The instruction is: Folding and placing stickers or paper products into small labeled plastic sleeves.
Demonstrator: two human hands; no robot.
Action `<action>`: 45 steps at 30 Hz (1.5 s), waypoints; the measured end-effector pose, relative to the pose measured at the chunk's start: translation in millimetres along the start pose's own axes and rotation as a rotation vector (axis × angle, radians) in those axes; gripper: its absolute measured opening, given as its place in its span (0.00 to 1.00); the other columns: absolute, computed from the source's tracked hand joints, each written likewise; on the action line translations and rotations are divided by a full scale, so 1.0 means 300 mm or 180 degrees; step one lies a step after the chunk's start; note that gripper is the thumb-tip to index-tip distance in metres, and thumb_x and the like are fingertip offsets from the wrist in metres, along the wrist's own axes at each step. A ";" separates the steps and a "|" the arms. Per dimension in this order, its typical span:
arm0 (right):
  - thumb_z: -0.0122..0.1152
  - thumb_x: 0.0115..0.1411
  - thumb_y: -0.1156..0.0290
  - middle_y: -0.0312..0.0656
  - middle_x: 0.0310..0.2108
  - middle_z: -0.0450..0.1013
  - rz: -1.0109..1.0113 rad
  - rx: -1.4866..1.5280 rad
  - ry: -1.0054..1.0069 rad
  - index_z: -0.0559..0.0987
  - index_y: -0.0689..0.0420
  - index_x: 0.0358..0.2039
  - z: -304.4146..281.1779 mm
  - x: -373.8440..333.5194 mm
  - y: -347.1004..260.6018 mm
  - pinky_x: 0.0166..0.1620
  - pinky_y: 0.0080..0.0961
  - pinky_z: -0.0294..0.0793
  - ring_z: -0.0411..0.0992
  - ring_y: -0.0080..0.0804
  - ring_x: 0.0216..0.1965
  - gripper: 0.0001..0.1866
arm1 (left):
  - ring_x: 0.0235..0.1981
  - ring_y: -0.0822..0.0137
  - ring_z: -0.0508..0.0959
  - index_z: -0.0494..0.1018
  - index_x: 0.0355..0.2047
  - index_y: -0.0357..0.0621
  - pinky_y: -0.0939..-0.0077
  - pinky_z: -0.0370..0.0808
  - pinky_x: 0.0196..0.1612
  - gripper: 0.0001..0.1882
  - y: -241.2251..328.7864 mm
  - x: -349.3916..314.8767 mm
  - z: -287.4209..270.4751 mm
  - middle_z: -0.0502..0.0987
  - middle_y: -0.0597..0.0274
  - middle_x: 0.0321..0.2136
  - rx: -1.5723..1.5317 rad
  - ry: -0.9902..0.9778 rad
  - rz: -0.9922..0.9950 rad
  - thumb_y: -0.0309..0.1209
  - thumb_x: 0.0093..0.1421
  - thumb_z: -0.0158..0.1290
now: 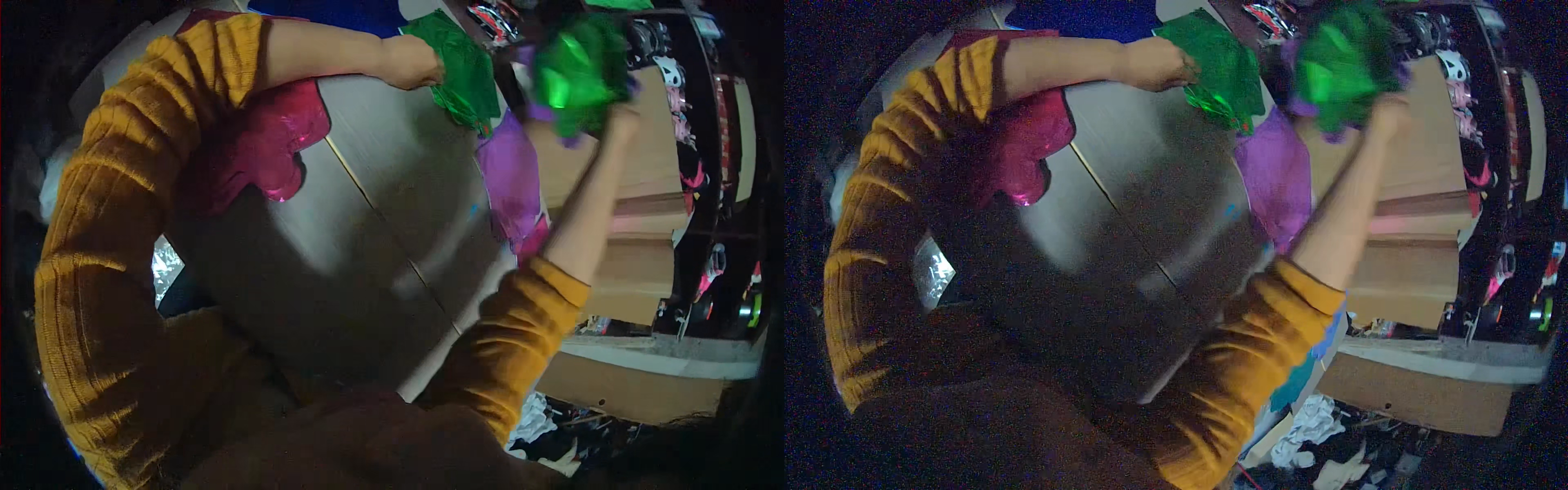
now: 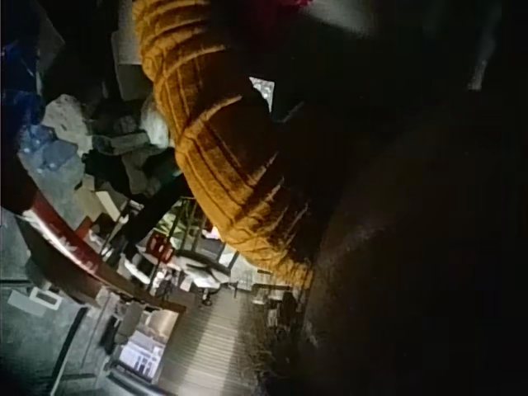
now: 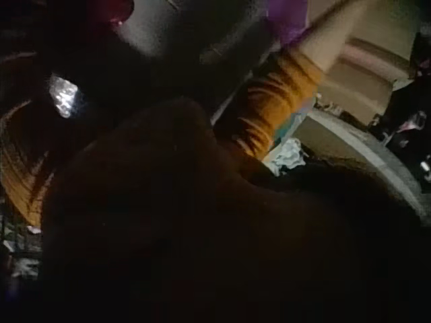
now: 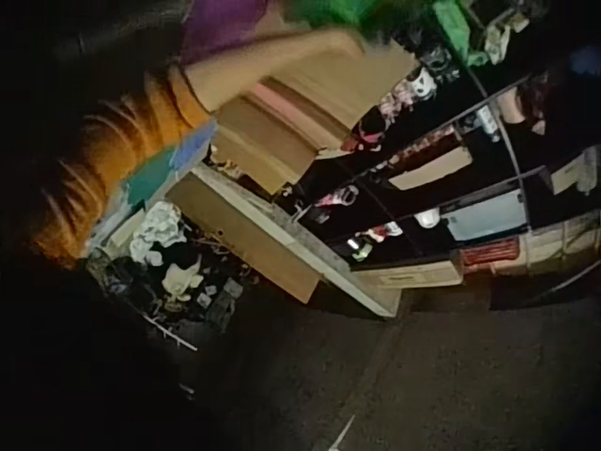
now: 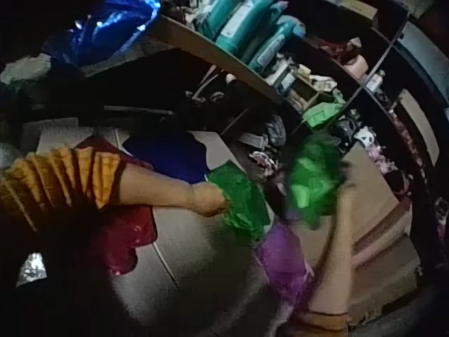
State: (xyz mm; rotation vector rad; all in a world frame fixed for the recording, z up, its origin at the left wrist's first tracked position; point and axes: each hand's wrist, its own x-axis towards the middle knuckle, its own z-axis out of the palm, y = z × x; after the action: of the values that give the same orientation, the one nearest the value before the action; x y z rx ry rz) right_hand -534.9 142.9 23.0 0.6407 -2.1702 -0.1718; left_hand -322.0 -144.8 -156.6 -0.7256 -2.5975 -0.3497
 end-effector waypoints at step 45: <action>0.66 0.58 0.60 0.45 0.34 0.78 -0.1565 0.1980 0.0034 0.82 0.57 0.36 -0.263 -0.147 -1.216 0.38 0.39 0.77 0.77 0.49 0.33 0.14 | 0.48 0.52 0.78 0.80 0.36 0.40 0.56 0.74 0.52 0.16 -0.555 -1.033 -0.595 0.80 0.53 0.40 -0.0114 0.0432 -0.0719 0.41 0.61 0.54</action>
State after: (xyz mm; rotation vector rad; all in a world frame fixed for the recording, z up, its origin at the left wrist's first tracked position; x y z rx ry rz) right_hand -310.9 -140.9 -80.1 1.5182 -2.0088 0.2640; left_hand -113.1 -479.4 -161.9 -0.4042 -2.5530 -0.4963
